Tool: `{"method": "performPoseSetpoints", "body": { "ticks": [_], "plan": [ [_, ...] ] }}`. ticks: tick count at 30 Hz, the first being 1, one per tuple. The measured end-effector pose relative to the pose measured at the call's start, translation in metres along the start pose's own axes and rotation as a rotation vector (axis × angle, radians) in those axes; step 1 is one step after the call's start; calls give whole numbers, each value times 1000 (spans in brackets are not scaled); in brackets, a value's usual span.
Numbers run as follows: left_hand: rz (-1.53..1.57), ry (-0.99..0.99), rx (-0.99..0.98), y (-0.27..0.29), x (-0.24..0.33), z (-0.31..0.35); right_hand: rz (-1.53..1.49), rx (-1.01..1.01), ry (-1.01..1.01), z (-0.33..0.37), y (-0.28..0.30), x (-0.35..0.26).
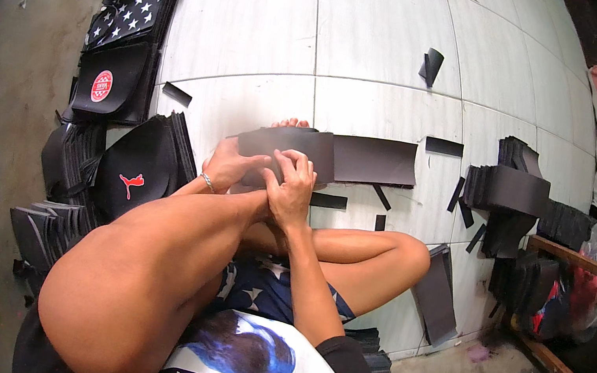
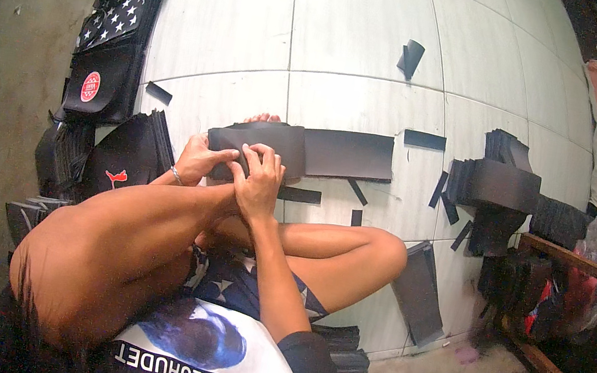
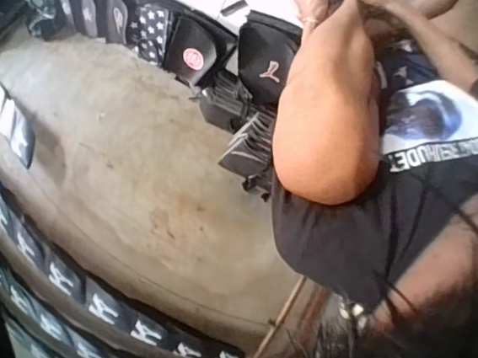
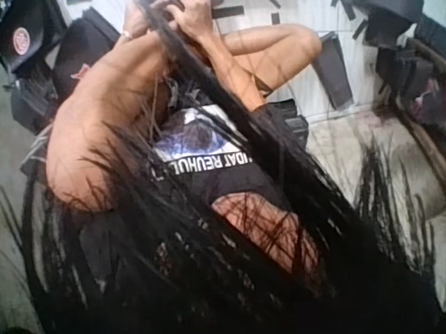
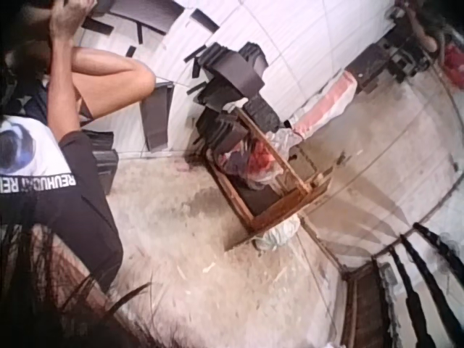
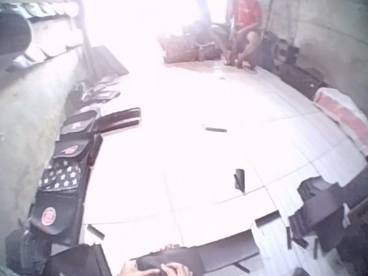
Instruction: The person sits on the floor and folds black fabric pouches by hand. They repeatedly fold the pouches in half and press the edges to create creases. Other workers are visible in the background performing similar tasks.
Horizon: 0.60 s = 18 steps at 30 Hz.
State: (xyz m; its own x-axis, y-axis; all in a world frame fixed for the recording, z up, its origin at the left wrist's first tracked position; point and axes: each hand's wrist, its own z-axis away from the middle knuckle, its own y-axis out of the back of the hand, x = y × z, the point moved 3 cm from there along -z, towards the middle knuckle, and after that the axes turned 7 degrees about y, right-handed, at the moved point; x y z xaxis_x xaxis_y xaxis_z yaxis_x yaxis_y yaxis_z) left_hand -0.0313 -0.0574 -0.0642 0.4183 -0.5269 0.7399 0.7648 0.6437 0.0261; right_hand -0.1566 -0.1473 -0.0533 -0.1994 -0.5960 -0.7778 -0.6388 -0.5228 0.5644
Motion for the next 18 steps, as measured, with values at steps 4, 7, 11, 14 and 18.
{"method": "performPoseSetpoints", "body": {
  "ticks": [4,7,11,14,18],
  "plan": [
    [-35,-32,-24,8,-16,-10,-101,27,-47,-3,-2,9],
    [51,-23,2,12,-30,-17,-374,136,-193,-8,6,28],
    [44,-233,244,13,-30,-19,-586,158,-463,-3,15,51],
    [-172,-384,260,2,5,8,-807,295,-534,3,5,59],
    [-306,-357,103,11,-13,-8,-465,243,-401,4,4,31]
  ]
}}
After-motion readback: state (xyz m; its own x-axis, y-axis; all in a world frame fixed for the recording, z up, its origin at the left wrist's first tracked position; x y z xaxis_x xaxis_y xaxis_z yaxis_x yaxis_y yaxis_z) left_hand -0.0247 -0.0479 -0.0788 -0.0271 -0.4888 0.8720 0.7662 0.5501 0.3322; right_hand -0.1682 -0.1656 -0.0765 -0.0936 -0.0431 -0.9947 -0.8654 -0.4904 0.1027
